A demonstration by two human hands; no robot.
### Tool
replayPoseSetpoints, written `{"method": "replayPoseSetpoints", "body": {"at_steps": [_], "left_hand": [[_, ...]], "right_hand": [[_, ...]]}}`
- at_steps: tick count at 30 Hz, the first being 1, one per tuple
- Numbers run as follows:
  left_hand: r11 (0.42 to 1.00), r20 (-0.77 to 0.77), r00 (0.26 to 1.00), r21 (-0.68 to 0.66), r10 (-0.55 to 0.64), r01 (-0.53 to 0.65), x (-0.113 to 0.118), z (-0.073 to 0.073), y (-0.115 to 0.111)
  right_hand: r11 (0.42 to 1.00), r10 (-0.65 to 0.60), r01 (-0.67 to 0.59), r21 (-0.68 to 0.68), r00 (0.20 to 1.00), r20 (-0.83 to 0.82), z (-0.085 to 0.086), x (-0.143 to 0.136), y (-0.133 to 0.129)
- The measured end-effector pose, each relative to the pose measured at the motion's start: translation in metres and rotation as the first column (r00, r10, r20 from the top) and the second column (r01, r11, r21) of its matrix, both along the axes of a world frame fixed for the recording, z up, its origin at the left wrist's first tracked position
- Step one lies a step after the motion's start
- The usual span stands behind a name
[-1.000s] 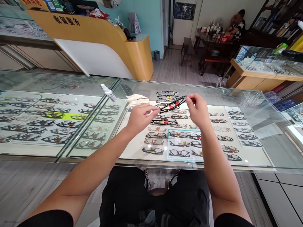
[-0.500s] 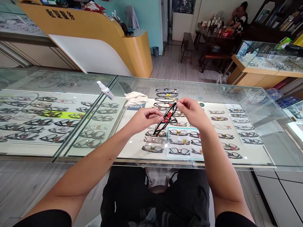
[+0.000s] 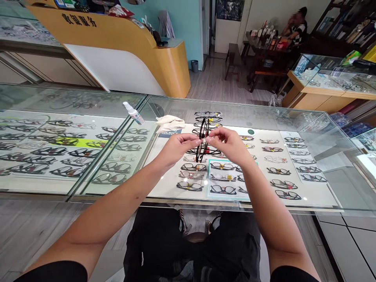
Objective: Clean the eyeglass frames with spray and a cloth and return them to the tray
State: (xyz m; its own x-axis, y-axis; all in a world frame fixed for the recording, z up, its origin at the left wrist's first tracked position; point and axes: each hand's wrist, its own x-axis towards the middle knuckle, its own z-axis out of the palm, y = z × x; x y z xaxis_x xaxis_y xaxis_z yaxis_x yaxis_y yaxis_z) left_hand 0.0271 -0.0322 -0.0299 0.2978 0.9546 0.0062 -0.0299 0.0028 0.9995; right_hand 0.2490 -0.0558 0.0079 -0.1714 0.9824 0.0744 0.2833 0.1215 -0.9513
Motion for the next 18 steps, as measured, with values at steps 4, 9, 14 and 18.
{"method": "replayPoseSetpoints", "body": {"at_steps": [4, 9, 14, 18], "left_hand": [[0.999, 0.051, 0.998, -0.026, 0.03, -0.029, -0.002, 0.001, 0.003], [0.996, 0.047, 0.998, -0.086, 0.04, -0.035, -0.002, -0.001, 0.004], [0.998, 0.071, 0.997, -0.055, 0.04, -0.036, -0.002, -0.004, 0.004], [0.998, 0.069, 0.996, -0.046, 0.052, -0.049, -0.004, -0.002, 0.007]], "right_hand": [[0.997, 0.048, -0.053, 0.062, 0.996, 0.069, -0.005, -0.011, -0.003], [0.995, 0.01, -0.022, 0.102, 0.993, 0.117, -0.005, -0.015, -0.004], [0.992, -0.036, 0.02, 0.123, 0.991, 0.132, -0.003, -0.015, -0.005], [0.986, -0.067, 0.045, 0.159, 0.989, 0.135, -0.003, -0.01, -0.003]]}}
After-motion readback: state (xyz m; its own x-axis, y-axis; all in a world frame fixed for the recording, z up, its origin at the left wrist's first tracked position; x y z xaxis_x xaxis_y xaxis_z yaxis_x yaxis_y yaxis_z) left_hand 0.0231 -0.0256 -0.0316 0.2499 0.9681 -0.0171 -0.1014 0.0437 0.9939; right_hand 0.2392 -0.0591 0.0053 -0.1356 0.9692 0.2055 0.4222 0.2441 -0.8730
